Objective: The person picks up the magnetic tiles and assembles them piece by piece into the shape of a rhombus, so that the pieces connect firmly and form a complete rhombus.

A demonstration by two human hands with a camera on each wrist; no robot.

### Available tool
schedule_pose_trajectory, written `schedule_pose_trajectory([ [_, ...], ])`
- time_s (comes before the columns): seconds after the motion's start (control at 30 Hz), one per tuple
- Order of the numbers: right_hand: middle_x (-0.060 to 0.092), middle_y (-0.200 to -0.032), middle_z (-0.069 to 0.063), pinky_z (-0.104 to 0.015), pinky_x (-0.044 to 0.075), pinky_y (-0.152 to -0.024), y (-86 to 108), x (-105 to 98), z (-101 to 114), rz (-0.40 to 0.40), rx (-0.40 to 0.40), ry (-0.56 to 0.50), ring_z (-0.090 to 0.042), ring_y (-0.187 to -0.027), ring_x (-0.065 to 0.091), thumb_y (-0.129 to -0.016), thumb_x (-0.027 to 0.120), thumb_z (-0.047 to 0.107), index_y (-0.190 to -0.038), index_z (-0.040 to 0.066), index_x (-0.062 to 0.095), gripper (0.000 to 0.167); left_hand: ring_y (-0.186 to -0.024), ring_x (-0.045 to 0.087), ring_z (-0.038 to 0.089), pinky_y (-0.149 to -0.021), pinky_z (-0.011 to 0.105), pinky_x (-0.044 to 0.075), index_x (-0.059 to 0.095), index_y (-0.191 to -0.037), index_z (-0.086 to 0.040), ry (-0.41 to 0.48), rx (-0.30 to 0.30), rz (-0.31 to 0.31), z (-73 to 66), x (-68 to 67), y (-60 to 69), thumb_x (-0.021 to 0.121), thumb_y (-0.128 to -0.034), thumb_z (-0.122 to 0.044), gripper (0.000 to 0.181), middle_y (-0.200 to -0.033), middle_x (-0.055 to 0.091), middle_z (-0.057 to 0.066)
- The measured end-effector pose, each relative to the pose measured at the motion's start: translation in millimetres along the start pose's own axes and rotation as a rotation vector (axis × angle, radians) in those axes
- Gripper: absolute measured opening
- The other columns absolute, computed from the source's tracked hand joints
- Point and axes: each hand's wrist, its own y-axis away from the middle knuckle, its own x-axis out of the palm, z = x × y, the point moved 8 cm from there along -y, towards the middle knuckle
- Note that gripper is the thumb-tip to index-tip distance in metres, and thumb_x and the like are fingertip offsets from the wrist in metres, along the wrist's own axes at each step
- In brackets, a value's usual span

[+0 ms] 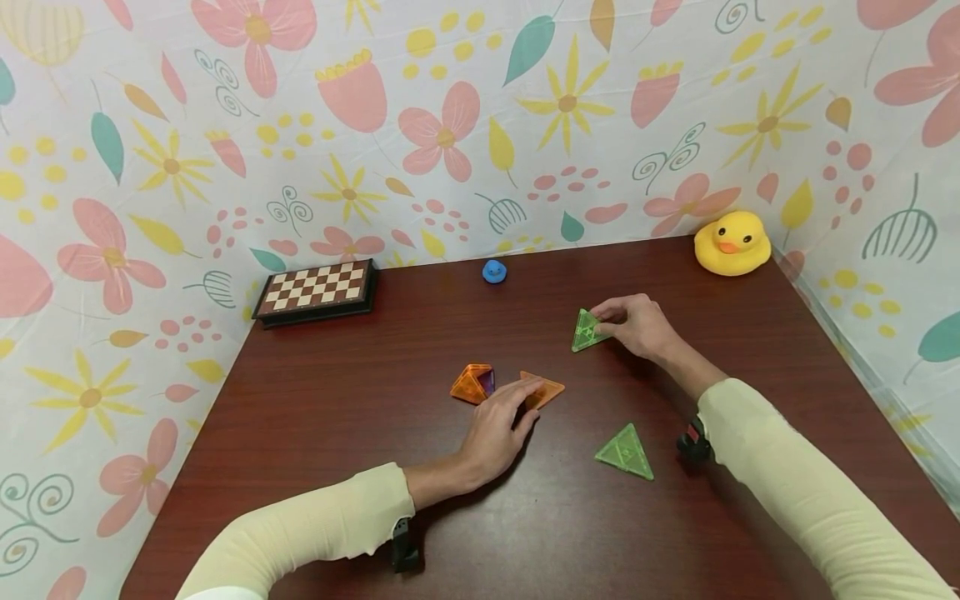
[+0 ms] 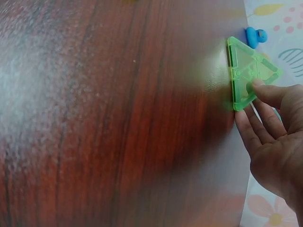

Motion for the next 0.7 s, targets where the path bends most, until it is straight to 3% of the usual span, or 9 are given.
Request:
schedule_pose_trajectory([
  [0.47, 0.078, -0.105, -0.019, -0.012, 0.054, -0.072, 6.4, 1.8, 9.5, 0.022, -0.004, -0.08, -0.029, -0.093, 0.075, -0.094, 0.081, 0.002, -0.109, -0.002, 0.078, 0.016, -0.138, 0.058, 0.017, -0.111, 0.031, 0.049, 0.065, -0.145, -0.008, 0.003, 0.004, -0.001, -0.5, 0.1, 0.5, 0.074, -0.1017, -0.012, 0.044, -0.147, 0.065, 0.002],
  [0.7, 0.079, -0.101, -0.016, -0.013, 0.056, -0.073, 10.1, 8.2, 18.6, 0.011, -0.03, -0.117, -0.019, -0.091, 0.077, -0.094, 0.08, 0.002, -0.105, 0.0, 0.078, 0.011, -0.139, 0.057, 0.017, -0.111, 0.032, 0.049, 0.064, -0.146, -0.008, 0.015, 0.002, 0.004, 0.2, 0.1, 0.8, 0.073, -0.1021, -0.011, 0.045, -0.148, 0.064, 0.002],
])
